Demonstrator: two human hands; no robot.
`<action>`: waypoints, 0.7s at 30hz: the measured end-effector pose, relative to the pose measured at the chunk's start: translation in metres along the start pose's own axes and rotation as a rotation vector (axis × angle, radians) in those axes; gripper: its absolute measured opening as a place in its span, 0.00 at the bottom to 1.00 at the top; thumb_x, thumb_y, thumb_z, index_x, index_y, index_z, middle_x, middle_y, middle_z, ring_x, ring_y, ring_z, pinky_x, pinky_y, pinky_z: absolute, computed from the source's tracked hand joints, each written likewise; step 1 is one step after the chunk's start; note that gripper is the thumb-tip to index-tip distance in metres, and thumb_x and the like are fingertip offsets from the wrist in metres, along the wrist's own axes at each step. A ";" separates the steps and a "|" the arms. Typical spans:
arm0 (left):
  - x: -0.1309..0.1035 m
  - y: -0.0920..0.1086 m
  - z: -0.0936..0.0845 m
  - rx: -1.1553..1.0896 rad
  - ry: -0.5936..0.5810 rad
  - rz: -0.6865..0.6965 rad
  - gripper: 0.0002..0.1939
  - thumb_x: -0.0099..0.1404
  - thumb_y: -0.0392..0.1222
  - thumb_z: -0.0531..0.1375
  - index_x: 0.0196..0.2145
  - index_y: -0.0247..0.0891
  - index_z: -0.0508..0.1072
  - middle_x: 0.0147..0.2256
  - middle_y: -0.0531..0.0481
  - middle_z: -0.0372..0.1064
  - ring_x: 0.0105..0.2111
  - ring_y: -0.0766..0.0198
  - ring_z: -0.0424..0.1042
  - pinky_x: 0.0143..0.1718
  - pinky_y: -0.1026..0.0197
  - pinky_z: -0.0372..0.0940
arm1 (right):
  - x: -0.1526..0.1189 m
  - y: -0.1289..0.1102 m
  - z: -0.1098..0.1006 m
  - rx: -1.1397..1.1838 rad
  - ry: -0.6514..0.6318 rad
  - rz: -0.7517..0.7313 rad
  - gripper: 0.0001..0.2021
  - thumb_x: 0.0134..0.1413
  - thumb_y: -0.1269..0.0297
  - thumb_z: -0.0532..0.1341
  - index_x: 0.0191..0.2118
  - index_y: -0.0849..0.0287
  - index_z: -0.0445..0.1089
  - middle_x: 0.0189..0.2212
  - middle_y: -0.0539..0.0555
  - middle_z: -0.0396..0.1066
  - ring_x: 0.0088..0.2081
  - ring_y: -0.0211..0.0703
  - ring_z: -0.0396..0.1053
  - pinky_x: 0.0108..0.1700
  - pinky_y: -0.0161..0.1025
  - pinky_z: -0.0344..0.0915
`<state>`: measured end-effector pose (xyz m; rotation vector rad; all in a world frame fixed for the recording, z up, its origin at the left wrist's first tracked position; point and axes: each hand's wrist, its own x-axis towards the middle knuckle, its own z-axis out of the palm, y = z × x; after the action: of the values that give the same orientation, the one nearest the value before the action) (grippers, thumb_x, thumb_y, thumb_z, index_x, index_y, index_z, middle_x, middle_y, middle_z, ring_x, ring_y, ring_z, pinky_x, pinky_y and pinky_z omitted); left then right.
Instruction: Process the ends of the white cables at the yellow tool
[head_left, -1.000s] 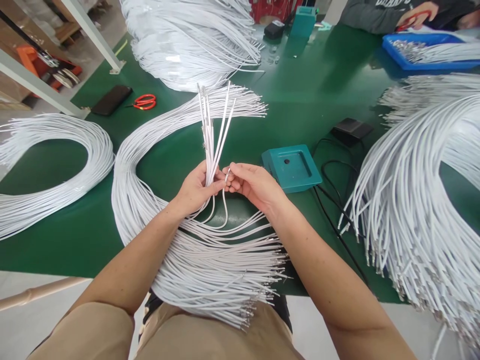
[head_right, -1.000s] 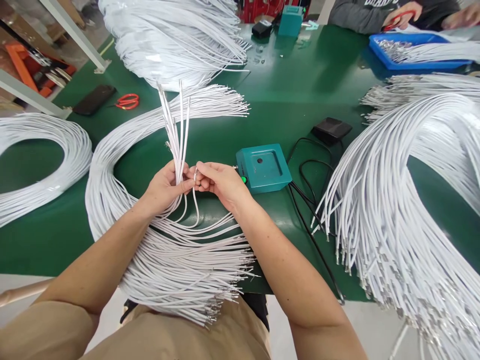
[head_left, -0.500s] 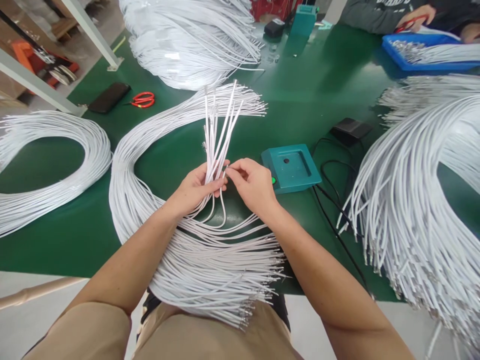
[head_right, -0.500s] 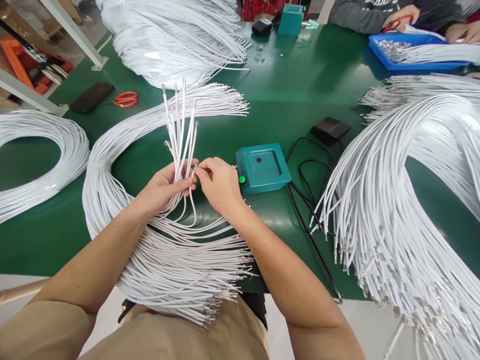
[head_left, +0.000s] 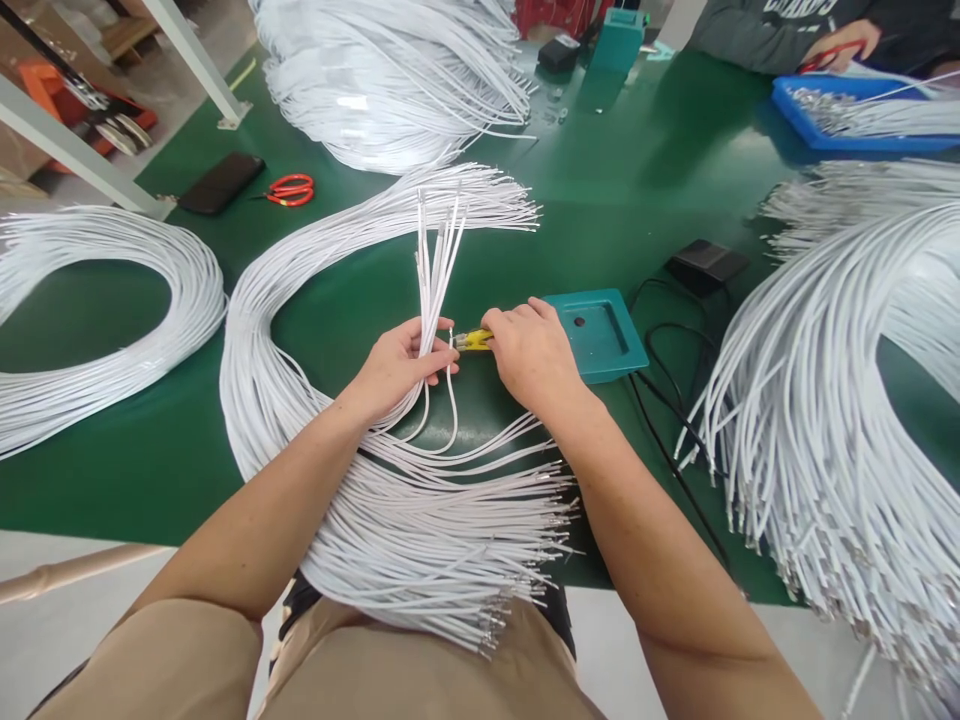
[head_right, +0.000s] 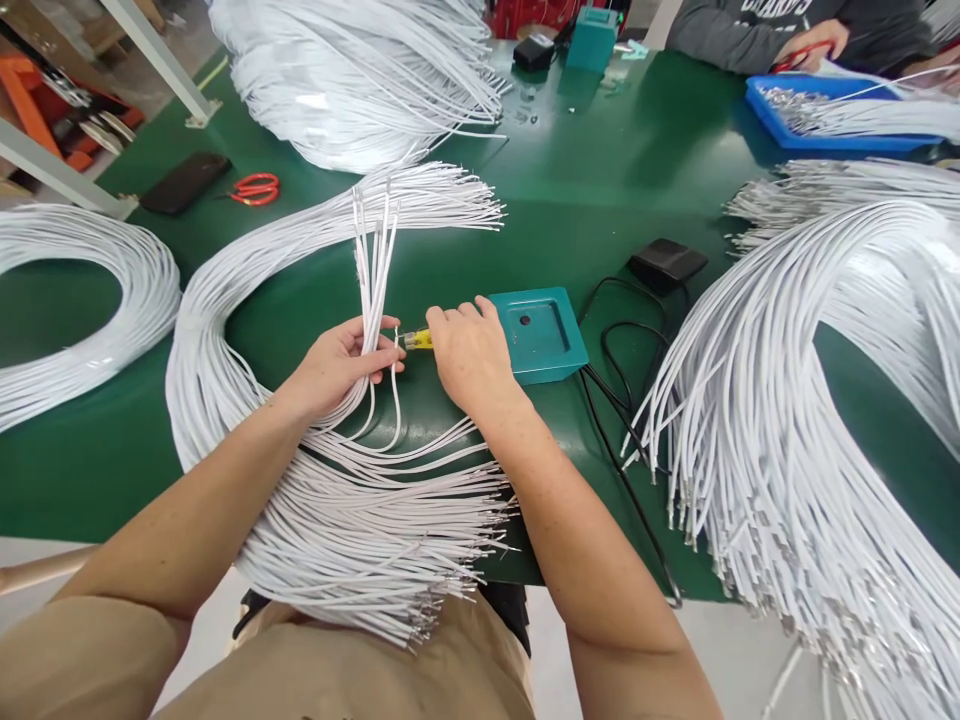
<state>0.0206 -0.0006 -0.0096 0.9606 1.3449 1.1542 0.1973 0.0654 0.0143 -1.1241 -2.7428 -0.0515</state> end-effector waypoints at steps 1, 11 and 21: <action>0.000 0.000 0.000 0.025 0.004 0.002 0.23 0.53 0.41 0.68 0.47 0.36 0.70 0.30 0.50 0.72 0.31 0.62 0.76 0.24 0.68 0.64 | 0.000 0.001 -0.001 0.000 -0.011 -0.008 0.10 0.58 0.74 0.53 0.42 0.64 0.70 0.35 0.59 0.75 0.40 0.50 0.66 0.56 0.46 0.49; 0.001 0.001 0.003 0.198 0.034 0.022 0.21 0.53 0.40 0.66 0.45 0.34 0.69 0.29 0.49 0.74 0.29 0.63 0.75 0.24 0.65 0.67 | 0.002 0.005 0.000 -0.020 -0.027 -0.078 0.12 0.57 0.75 0.54 0.36 0.63 0.76 0.30 0.58 0.75 0.39 0.49 0.63 0.57 0.47 0.49; 0.003 -0.002 0.005 0.306 0.042 0.020 0.21 0.53 0.39 0.65 0.45 0.35 0.71 0.30 0.49 0.74 0.29 0.62 0.75 0.25 0.65 0.68 | 0.003 0.005 -0.001 -0.016 -0.058 -0.063 0.13 0.54 0.77 0.54 0.34 0.62 0.77 0.26 0.57 0.74 0.39 0.47 0.65 0.59 0.46 0.50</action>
<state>0.0256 0.0023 -0.0121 1.1745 1.5794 1.0047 0.1986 0.0710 0.0161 -1.0592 -2.8337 -0.0496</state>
